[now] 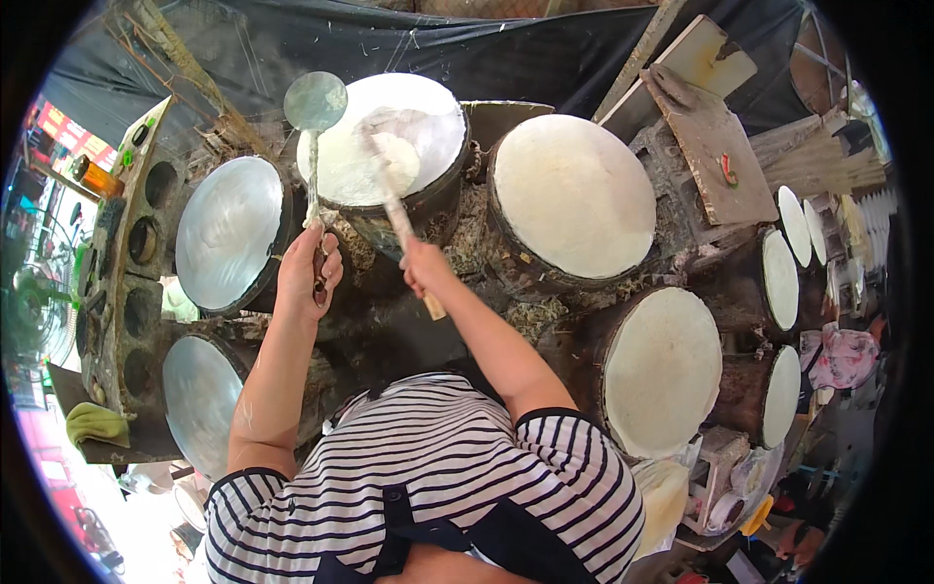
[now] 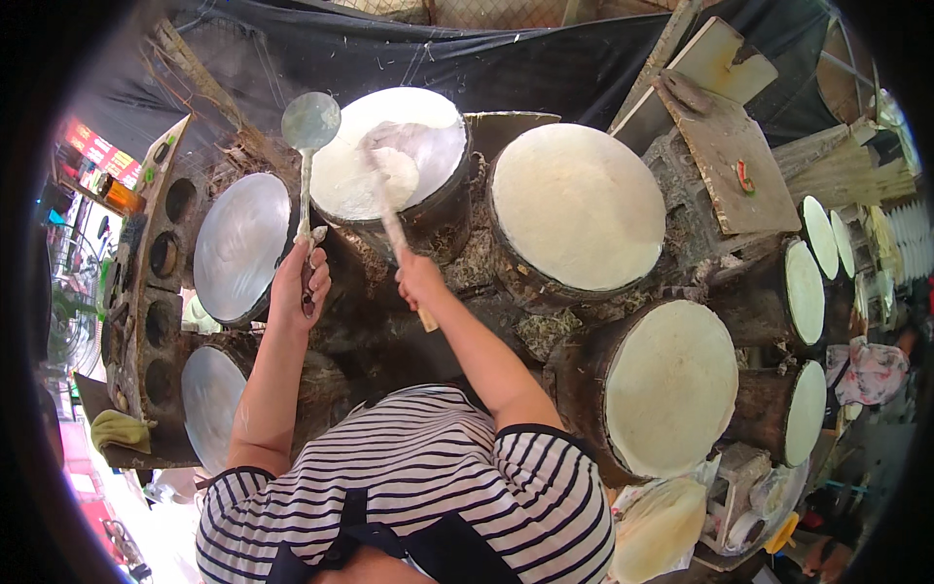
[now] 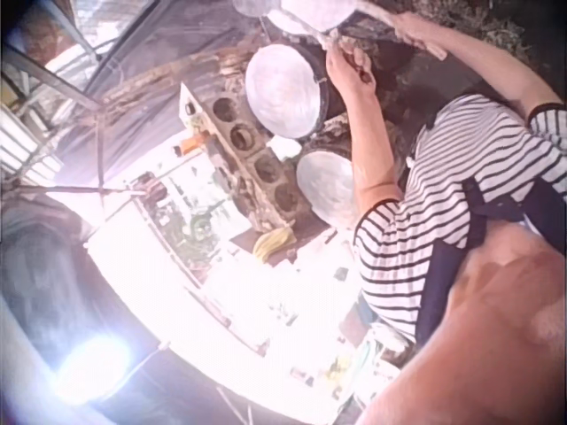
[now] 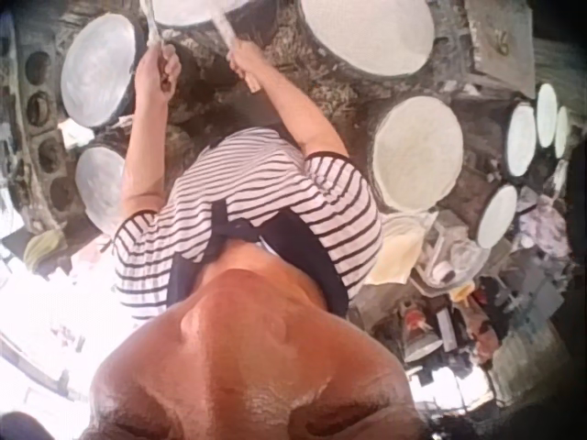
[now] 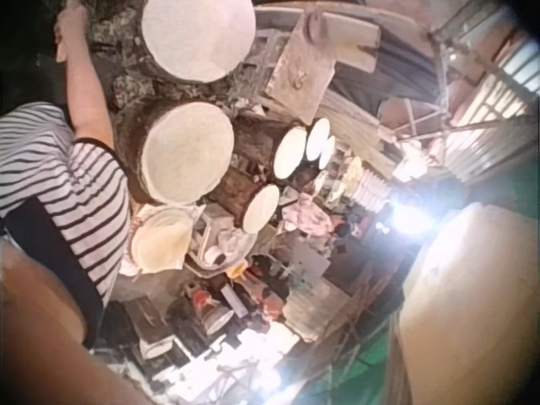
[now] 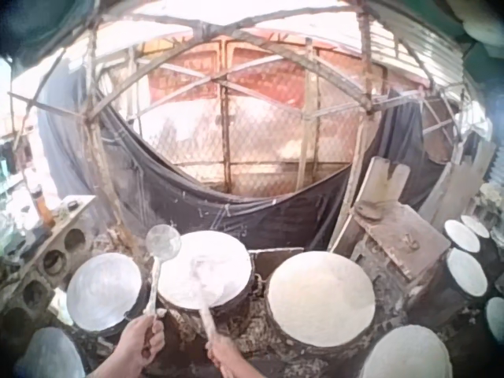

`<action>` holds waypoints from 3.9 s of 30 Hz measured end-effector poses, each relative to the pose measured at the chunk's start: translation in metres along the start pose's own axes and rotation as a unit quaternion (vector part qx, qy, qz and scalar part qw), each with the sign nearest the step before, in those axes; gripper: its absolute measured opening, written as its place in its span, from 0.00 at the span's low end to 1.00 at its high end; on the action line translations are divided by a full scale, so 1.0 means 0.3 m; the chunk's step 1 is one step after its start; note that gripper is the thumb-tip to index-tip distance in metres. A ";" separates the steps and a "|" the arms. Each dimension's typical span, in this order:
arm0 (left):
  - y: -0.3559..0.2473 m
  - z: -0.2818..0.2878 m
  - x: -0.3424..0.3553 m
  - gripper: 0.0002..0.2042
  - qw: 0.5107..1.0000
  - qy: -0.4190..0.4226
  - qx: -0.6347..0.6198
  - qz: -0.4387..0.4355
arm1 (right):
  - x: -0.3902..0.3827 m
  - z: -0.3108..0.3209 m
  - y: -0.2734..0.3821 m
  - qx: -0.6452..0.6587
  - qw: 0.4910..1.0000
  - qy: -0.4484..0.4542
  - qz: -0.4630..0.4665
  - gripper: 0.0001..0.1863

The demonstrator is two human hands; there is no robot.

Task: The person ladles batter onto multiple round heated pans, spreads it into thin crepes, and removes cooked crepes to stack them. The person repeats this cycle across several pans in a continuous workflow.

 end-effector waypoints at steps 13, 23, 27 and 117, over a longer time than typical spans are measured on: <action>0.005 -0.054 0.112 0.10 0.998 0.044 -0.022 0.032 | 0.034 0.193 0.146 -0.152 0.988 -0.031 -0.024 0.27; -0.045 -0.058 0.146 0.09 0.999 0.023 -0.025 0.021 | 0.154 0.283 0.042 -0.465 0.866 -0.134 0.127 0.29; -0.080 -0.039 0.196 0.09 0.999 0.012 -0.007 0.031 | 0.178 0.281 0.033 -0.450 0.877 -0.079 0.151 0.25; -0.153 0.176 0.475 0.10 0.997 -0.042 0.066 0.024 | 0.390 0.169 0.251 -0.628 0.762 -0.093 0.129 0.24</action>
Point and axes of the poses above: each hand's wrist, its own x-axis towards the middle knuckle, its own z-axis out of the back of the hand, y = z × x, the point moved 1 cm from there along x, towards the middle knuckle, and after that the axes turned 10 degrees about z, right-handed, at the moved point
